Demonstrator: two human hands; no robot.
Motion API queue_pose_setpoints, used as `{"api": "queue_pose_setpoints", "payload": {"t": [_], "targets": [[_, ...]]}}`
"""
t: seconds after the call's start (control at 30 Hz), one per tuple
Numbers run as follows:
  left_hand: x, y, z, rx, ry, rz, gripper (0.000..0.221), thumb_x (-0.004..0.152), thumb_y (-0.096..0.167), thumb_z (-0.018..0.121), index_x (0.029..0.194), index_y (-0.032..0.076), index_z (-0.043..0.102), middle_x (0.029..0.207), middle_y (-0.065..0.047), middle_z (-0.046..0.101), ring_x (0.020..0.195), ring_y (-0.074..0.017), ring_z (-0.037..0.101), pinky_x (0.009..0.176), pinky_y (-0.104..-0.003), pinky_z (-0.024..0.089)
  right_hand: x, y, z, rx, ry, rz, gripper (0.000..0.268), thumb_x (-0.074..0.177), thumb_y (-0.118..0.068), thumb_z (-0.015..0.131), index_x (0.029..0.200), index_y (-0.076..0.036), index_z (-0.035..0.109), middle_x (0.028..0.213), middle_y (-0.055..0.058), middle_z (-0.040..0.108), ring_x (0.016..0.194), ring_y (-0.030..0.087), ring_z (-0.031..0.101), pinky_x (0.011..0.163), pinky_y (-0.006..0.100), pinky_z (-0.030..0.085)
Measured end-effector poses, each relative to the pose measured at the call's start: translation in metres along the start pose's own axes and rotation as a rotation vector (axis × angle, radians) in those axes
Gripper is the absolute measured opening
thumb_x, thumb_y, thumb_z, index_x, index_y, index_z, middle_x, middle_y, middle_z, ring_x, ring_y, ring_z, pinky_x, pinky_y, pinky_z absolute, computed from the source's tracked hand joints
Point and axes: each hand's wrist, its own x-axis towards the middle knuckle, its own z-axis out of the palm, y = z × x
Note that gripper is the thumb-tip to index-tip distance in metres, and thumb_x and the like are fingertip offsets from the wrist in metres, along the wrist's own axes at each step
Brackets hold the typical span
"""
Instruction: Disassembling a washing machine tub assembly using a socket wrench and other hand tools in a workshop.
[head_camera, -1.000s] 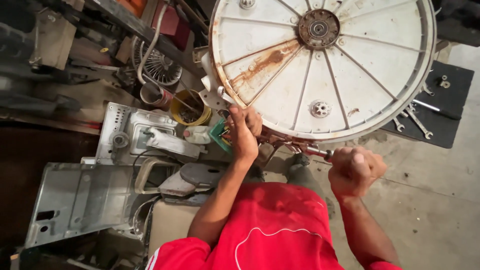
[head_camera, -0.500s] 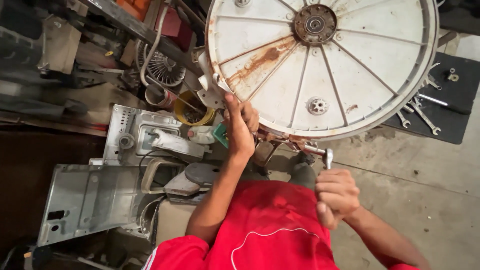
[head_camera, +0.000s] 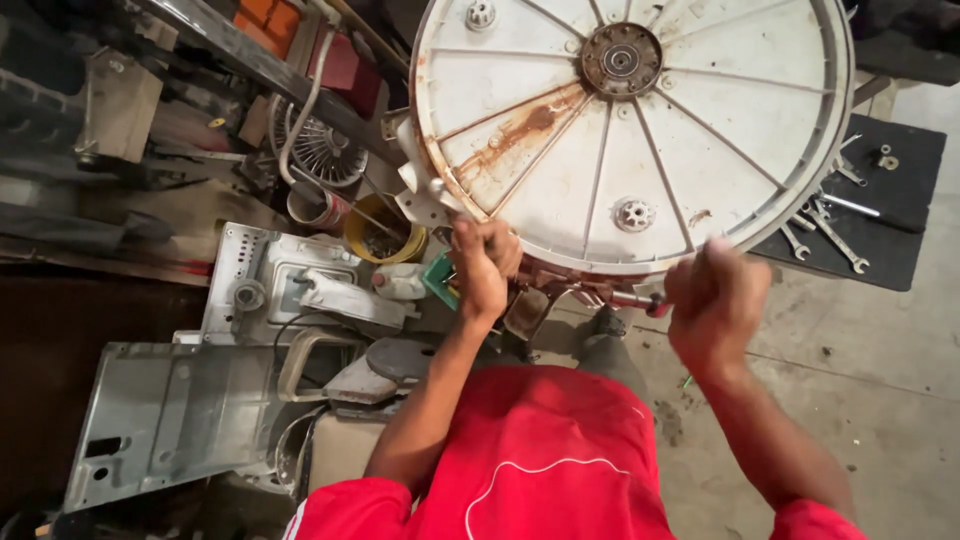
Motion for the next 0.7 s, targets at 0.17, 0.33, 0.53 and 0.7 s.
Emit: {"api": "queue_pose_setpoints", "payload": {"t": [0.17,0.33,0.53,0.7], "targets": [[-0.004,-0.006,-0.009,-0.012,-0.128,0.082,0.078,0.095,0.085,0.025,0.053,0.020,0.023,0.041,0.005,0.013,0.030,-0.0070,0.016,0.034,-0.022,0.013,0.060,-0.017,0.025,-0.175,0.069,0.487,0.049,0.102,-0.031,0.049,0.064,-0.022,0.020,0.060,-0.013,0.006,0.048,-0.001,0.013,0.045,0.017,0.013],[-0.006,0.016,0.011,0.034,-0.021,0.055,0.074,0.099,0.081,0.027,0.055,0.021,0.024,0.043,0.008,0.013,0.033,-0.0041,0.015,0.036,-0.021,0.013,0.043,-0.010,0.025,-0.171,0.143,0.345,0.052,0.104,-0.035,0.052,0.062,-0.024,0.023,0.059,-0.011,0.009,0.046,0.002,0.013,0.042,0.019,0.011],[-0.005,0.042,0.032,0.066,0.152,0.021,0.068,0.104,0.070,0.030,0.058,0.021,0.024,0.044,0.008,0.016,0.035,-0.0029,0.016,0.036,-0.021,0.013,0.013,0.004,0.011,-0.032,0.193,0.020,0.053,0.104,-0.022,0.054,0.062,-0.021,0.023,0.059,-0.008,0.007,0.045,0.008,0.012,0.045,0.024,0.011],[-0.006,0.062,0.043,0.103,0.216,-0.031,0.068,0.103,0.071,0.031,0.057,0.021,0.024,0.044,0.008,0.016,0.035,-0.0028,0.017,0.037,-0.021,0.013,-0.021,0.022,-0.008,-0.030,0.000,-0.313,0.044,0.097,-0.014,0.040,0.064,-0.019,0.013,0.058,-0.005,0.003,0.044,0.011,0.007,0.042,0.028,0.011]]}}
